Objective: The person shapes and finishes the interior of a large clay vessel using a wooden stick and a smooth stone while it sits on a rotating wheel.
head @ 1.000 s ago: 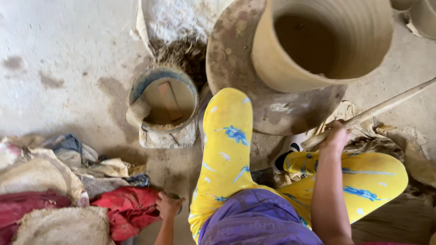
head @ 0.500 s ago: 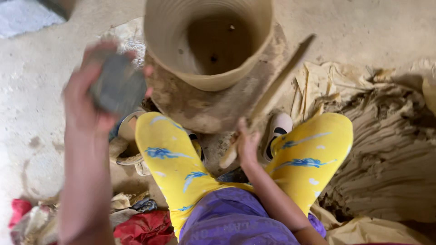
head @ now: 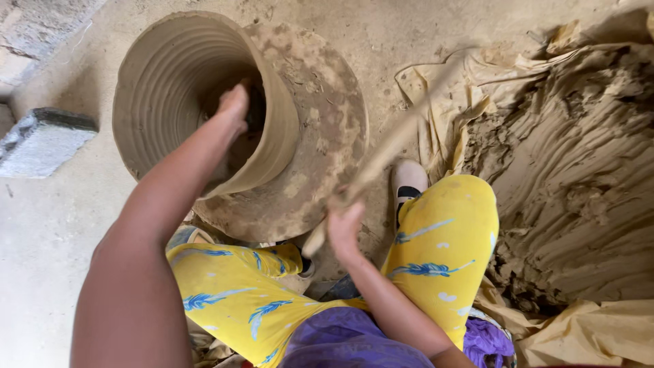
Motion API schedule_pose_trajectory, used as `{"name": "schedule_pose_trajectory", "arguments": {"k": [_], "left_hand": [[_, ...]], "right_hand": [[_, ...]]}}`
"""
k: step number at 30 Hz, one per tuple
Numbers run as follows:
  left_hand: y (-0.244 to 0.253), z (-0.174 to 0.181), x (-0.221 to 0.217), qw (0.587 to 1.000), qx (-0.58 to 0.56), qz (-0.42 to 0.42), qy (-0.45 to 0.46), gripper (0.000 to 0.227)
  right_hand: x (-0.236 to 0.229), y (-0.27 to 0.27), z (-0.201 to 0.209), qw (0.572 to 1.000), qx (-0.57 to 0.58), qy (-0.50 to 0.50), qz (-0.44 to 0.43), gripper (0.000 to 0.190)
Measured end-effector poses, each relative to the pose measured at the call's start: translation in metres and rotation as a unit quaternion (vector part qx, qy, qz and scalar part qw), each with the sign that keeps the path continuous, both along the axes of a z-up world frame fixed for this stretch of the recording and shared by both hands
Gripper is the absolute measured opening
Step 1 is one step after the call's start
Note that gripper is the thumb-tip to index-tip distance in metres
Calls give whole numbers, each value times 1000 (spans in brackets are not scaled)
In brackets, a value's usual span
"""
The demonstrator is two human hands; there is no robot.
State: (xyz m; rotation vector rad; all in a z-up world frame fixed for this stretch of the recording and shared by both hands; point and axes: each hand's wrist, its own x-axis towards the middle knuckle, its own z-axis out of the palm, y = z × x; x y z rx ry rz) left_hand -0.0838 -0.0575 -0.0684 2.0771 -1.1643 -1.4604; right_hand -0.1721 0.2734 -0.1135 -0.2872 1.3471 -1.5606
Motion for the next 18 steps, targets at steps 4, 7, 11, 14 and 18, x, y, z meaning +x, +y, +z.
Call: {"name": "schedule_pose_trajectory", "arguments": {"k": [4,7,11,14,18], "left_hand": [[7,-44,5,997,44,-51,48,50],[2,-34,18,995,56,-54,62,50],[-9,-16,23,998,21,56,27,51],[3,-27,12,998,32,-11,57,52],[7,-23,23,990,64,-71,103,53]], "right_hand": [[20,5,34,944,158,0,288,51],[2,2,32,966,159,-124,161,69],[2,-8,1,998,50,-24,29,33],[26,-3,9,966,127,10,224,31],[14,-1,27,969,145,-124,158,49]]}}
